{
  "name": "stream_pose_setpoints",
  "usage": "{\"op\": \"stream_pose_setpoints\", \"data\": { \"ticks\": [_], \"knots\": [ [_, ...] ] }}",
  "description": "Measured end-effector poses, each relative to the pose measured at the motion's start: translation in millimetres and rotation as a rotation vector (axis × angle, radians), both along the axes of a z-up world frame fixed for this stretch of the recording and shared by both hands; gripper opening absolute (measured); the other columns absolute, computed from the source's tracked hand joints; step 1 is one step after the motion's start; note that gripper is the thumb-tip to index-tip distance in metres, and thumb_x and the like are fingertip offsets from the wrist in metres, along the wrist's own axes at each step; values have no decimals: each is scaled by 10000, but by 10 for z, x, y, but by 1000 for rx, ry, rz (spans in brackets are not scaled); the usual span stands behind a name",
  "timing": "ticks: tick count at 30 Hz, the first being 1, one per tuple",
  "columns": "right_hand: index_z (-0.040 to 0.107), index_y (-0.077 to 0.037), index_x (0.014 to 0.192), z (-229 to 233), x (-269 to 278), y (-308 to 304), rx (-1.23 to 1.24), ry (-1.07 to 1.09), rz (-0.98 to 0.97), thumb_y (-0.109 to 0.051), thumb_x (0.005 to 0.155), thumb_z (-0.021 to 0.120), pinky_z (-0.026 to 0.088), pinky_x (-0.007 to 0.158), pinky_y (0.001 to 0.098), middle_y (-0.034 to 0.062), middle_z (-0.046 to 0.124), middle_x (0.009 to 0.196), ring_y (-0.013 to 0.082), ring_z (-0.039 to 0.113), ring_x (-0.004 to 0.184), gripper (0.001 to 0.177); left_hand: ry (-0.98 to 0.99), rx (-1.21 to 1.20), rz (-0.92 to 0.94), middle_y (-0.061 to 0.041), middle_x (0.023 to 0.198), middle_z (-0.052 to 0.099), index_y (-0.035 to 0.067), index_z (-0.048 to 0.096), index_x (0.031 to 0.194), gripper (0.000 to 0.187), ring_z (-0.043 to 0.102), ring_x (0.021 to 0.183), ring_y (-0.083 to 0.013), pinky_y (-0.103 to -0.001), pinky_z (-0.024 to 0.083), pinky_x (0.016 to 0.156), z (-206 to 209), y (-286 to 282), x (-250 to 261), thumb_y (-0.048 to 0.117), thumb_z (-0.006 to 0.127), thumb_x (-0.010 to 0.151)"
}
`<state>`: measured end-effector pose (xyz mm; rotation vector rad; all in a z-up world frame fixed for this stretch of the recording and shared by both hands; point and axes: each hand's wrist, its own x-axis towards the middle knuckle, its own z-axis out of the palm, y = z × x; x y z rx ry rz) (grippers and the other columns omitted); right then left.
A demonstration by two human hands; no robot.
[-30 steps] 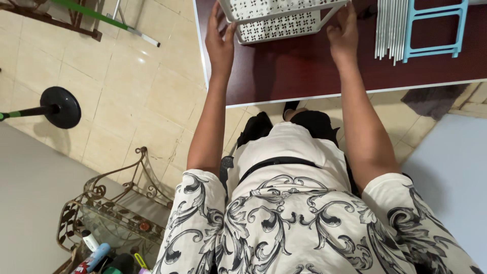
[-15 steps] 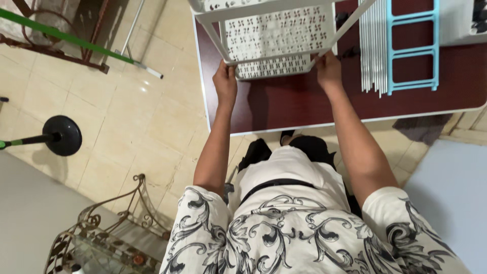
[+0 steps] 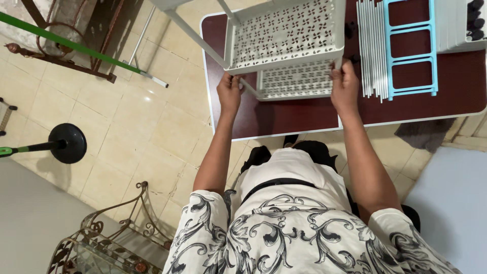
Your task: The person assembles a white metal shelving unit by hand. They attach perforated shelves to vertical supports, insert horizontal crossbars, and secure the structure. The person then places black caster wheels onto the bottom of the frame.
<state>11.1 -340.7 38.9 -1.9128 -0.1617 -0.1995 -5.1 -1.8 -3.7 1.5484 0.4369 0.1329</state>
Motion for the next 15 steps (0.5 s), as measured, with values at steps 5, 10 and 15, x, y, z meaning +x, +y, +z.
{"op": "stream_pose_setpoints", "data": {
  "ticks": [5,10,15],
  "knots": [
    [600,-22,1317,400,-58,41,-25,-67,-30,-210,1199,520,492,854,295,64,637,1064,150,573,931,235,22,-87,-16,-53,1001,737,25,638,1147,157,714,889,-113,-293,652,716,-64,-122,-53,94,518,1073],
    [628,-32,1275,638,-73,200,-113,33,-136,-141,1157,562,441,702,284,56,614,945,126,523,776,174,31,-163,-22,-107,1135,731,-13,627,1221,222,754,1012,-168,-332,660,774,-30,-126,-100,103,592,1035],
    [631,-6,1266,686,-101,324,-124,-48,-132,-33,1138,553,463,733,302,77,616,981,139,538,816,152,-45,159,56,-169,1384,585,25,375,1505,653,660,1153,-280,-383,613,893,439,-108,-232,55,699,939]
  ]
}}
